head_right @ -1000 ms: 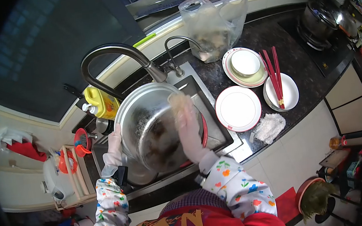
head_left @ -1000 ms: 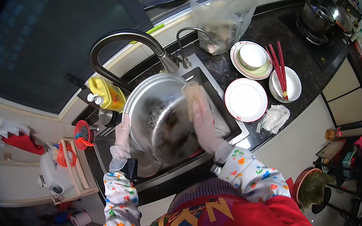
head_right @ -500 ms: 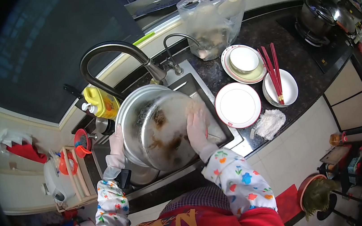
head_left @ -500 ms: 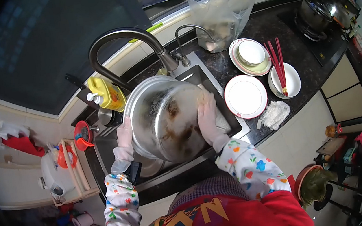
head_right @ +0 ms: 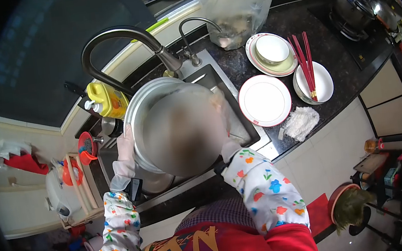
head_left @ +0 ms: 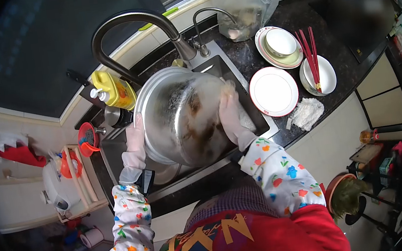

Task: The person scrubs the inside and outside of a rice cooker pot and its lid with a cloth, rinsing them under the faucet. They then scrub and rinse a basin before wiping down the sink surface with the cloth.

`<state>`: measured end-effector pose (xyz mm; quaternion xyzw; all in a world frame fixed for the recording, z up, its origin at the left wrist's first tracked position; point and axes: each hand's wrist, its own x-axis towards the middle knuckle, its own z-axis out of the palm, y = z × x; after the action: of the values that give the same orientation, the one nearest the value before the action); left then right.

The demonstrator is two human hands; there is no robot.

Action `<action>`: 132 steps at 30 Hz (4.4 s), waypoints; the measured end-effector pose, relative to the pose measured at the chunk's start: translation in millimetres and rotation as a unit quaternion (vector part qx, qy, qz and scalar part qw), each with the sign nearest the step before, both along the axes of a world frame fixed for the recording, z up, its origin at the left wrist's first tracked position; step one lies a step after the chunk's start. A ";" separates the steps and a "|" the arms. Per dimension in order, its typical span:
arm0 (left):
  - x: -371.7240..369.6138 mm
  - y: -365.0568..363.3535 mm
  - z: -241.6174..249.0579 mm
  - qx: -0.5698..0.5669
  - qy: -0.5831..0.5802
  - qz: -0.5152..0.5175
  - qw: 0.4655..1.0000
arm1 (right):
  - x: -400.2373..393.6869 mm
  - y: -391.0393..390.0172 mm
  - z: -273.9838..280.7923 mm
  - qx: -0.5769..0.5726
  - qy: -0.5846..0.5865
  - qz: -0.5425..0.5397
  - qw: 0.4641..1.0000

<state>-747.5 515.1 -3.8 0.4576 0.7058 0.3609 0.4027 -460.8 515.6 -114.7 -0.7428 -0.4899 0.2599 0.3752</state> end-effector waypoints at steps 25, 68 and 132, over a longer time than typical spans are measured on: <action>101.8 -5.9 95.4 -0.027 0.209 -0.312 0.927 | 92.2 -85.3 6.6 -0.161 0.726 0.006 0.669; 125.1 76.5 95.6 0.111 0.304 -0.560 0.763 | 109.4 -18.5 60.3 -0.335 0.294 0.268 0.854; 53.1 -144.5 137.1 0.090 -0.144 0.238 0.956 | 75.1 2.8 78.5 -0.206 0.436 0.313 0.818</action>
<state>-694.4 370.6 133.3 0.2540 0.6934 0.5706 0.3592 -385.8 518.4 -36.2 -0.4185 -0.4158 0.7550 0.2863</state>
